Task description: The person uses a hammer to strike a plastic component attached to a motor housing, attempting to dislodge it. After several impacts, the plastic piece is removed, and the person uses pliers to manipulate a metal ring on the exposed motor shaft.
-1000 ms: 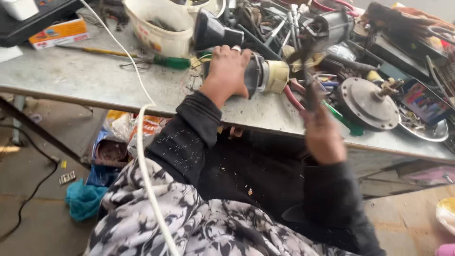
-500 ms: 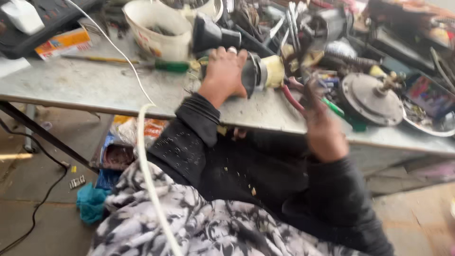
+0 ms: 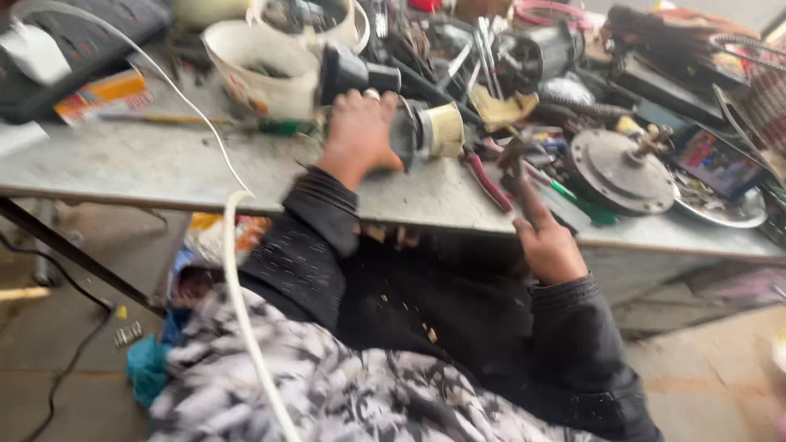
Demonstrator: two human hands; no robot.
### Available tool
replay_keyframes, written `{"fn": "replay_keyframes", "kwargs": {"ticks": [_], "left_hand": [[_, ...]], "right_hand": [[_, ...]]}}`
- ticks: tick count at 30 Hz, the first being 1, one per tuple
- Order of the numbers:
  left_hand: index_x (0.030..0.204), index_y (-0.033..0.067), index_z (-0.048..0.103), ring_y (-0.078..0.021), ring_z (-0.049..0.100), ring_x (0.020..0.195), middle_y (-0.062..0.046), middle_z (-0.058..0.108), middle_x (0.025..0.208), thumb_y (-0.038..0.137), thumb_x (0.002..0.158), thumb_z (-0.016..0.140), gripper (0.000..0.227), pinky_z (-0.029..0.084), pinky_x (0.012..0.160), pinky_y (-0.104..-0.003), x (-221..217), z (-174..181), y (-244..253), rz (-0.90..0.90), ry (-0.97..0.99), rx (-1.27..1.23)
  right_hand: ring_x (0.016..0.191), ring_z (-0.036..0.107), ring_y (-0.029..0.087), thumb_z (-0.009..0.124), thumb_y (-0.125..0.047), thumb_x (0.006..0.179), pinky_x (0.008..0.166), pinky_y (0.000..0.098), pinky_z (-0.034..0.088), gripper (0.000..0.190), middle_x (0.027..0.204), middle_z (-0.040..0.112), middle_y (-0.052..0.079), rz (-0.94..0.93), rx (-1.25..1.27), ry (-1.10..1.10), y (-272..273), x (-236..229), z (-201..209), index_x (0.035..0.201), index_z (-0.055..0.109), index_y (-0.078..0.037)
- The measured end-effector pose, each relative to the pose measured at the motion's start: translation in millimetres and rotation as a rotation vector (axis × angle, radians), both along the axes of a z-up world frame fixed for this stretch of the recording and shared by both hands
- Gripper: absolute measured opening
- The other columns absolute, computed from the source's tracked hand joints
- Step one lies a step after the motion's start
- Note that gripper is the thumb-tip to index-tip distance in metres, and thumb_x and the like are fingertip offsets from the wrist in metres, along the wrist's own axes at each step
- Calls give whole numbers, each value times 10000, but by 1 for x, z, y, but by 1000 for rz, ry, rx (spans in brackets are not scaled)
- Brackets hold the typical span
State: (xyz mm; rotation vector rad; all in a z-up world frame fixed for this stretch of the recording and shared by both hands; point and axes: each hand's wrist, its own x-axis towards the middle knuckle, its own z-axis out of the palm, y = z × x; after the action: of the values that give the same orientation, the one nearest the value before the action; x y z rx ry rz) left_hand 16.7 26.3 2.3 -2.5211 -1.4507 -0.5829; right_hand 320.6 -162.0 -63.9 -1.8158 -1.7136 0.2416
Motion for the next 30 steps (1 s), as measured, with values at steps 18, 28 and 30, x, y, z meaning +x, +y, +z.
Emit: {"fn": "replay_keyframes", "kwargs": {"ticks": [18,28,30], "left_hand": [[1414,102,514,-358,513,1287,-132,531,1348,506,679,914,929,420,1116,-506,-36,-51,-49,-276,-206,402],[1440,33,470,-358,479,1399,-154,518,1468,490,753,923,942,393,1213,-515,-71,-80,-55,-395,-437,517],[1431,37,470,-359,489,1394,-150,526,1464,488,755,932,935,400,1218,-504,-70,-79,-59,-458,-474,506]], "right_hand": [[1000,633,340,703,-212,906,860,453,513,363,1102,680,112,-25,249,-456,63,-10,22,1268,724,-220],[1228,579,351,793,-139,896,1063,471,467,569,1335,625,159,63,514,-123,-16,-54,30,1438,624,-97],[1241,572,319,826,-164,831,1022,440,501,770,1406,530,186,190,453,103,-14,-79,31,1515,485,-79]]}}
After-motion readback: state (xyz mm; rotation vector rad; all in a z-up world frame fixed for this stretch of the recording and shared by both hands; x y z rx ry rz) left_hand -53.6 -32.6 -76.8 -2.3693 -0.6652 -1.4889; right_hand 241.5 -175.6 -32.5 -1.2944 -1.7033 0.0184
